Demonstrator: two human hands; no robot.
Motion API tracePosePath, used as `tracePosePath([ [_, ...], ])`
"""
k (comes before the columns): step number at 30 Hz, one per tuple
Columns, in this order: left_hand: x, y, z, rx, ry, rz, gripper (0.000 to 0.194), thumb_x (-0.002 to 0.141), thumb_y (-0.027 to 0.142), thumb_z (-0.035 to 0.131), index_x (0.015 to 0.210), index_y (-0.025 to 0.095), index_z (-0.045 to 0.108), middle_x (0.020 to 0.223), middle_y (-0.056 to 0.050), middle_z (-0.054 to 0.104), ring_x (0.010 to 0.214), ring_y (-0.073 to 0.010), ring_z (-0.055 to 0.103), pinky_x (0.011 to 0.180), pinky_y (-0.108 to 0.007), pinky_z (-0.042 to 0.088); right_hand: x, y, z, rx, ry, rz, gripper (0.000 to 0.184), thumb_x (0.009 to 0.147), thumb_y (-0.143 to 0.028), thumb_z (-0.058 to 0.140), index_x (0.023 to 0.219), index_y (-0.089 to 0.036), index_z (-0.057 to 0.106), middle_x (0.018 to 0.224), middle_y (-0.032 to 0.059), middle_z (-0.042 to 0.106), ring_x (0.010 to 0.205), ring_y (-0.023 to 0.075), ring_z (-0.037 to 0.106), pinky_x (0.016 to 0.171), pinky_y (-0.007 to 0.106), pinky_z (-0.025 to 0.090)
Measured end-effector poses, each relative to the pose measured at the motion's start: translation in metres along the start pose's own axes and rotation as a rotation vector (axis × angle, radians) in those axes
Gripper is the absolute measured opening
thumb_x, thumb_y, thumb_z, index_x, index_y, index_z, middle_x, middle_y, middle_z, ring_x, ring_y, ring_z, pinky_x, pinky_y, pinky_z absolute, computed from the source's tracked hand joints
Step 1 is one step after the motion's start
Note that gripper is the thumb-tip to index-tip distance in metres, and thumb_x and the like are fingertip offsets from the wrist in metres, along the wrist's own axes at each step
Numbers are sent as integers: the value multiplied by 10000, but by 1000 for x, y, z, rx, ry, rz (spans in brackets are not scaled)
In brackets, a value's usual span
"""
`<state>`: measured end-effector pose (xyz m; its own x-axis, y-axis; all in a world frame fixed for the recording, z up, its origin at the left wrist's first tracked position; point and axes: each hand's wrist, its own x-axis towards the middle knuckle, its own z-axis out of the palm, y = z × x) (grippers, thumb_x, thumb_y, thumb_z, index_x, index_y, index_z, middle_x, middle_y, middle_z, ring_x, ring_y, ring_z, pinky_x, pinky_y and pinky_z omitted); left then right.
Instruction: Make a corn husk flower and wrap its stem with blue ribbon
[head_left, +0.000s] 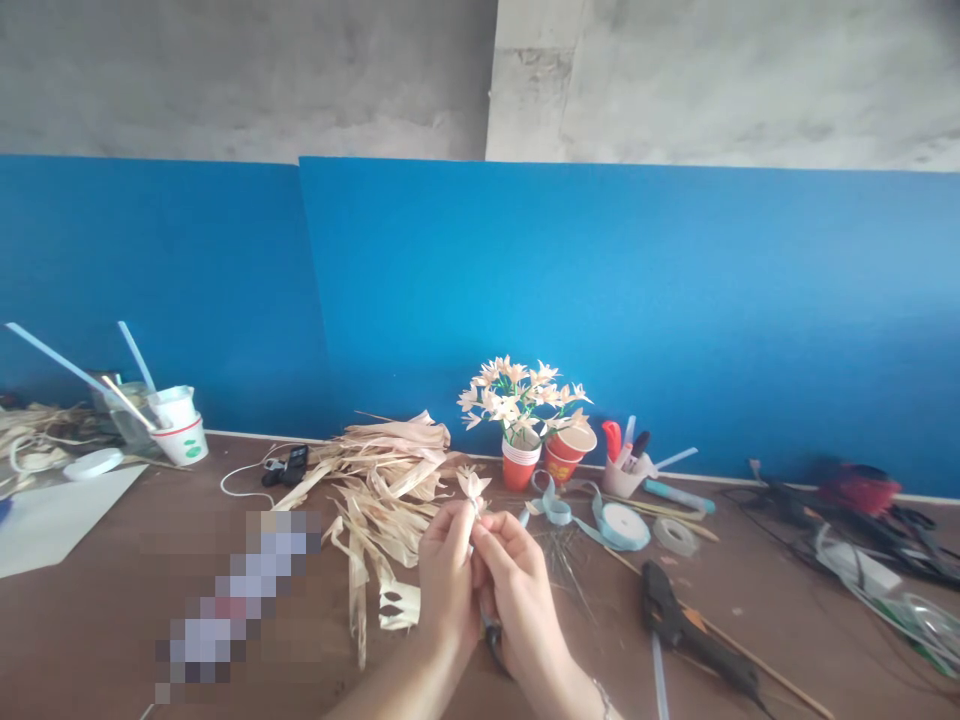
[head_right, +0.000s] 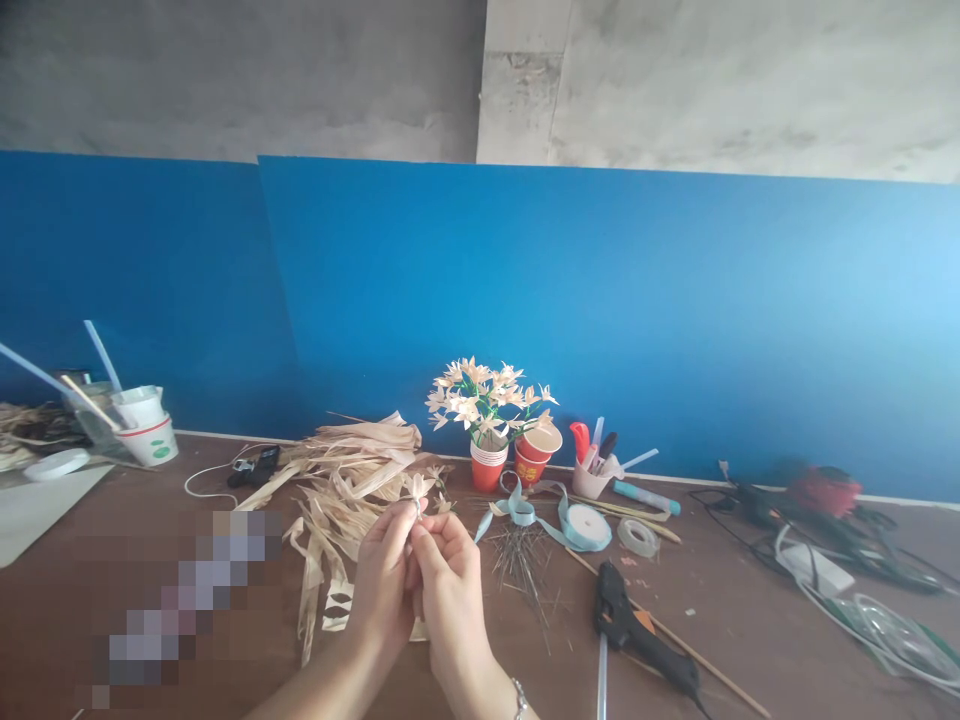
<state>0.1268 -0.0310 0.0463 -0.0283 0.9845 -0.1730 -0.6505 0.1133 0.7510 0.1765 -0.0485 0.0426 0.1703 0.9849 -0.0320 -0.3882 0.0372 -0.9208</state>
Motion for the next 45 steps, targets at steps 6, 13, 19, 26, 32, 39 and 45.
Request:
tracePosePath([
  [6, -3, 0, 0, 61, -57, -19, 316, 658, 474, 676, 674, 202, 515, 401, 94, 418, 244, -70, 325, 250, -185, 198, 1, -3, -2, -17, -6, 1, 362, 694, -487, 693, 693, -189, 488, 421, -106, 407, 312, 10, 246, 300, 127, 186],
  [13, 0, 7, 0, -9, -49, -18, 367, 644, 489, 691, 782, 167, 583, 510, 51, 521, 329, -70, 435, 322, -187, 313, 1, -8, -3, -71, -61, 11, 330, 755, -481, 636, 720, -184, 497, 403, -86, 448, 307, 17, 259, 299, 127, 186],
  [19, 3, 11, 1, 11, -70, -128, 470, 637, 564, 695, 874, 171, 592, 510, 56, 501, 300, -89, 431, 269, -204, 252, 1, -9, -3, -95, -62, 2, 301, 761, -453, 627, 727, -185, 494, 394, -89, 443, 301, 22, 262, 294, 129, 195],
  [26, 4, 8, -3, -18, -77, -77, 442, 600, 511, 755, 836, 178, 583, 535, 66, 514, 287, -69, 412, 261, -193, 261, -1, -10, -4, -109, -74, 14, 286, 769, -447, 614, 745, -180, 513, 401, -89, 439, 302, 24, 269, 293, 130, 189],
  [32, 2, 2, -4, -12, -115, -37, 358, 680, 512, 698, 767, 192, 562, 431, 87, 436, 262, -72, 382, 272, -183, 245, -2, -9, -3, -115, -60, 18, 321, 752, -473, 636, 726, -183, 503, 394, -92, 431, 295, 22, 262, 292, 131, 179],
  [39, 4, 2, -4, -7, -99, -17, 376, 660, 506, 718, 795, 172, 610, 462, 65, 491, 319, -63, 417, 342, -184, 304, 0, -10, -3, -109, -62, 3, 362, 734, -509, 651, 704, -181, 501, 391, -95, 428, 295, 21, 274, 295, 131, 201],
  [45, 8, 5, -4, 39, -147, -70, 450, 627, 553, 717, 832, 163, 628, 496, 46, 517, 330, -77, 409, 333, -202, 282, 5, -17, -6, -123, -72, 22, 407, 708, -556, 656, 724, -177, 507, 413, -81, 483, 290, 29, 321, 305, 142, 233],
])
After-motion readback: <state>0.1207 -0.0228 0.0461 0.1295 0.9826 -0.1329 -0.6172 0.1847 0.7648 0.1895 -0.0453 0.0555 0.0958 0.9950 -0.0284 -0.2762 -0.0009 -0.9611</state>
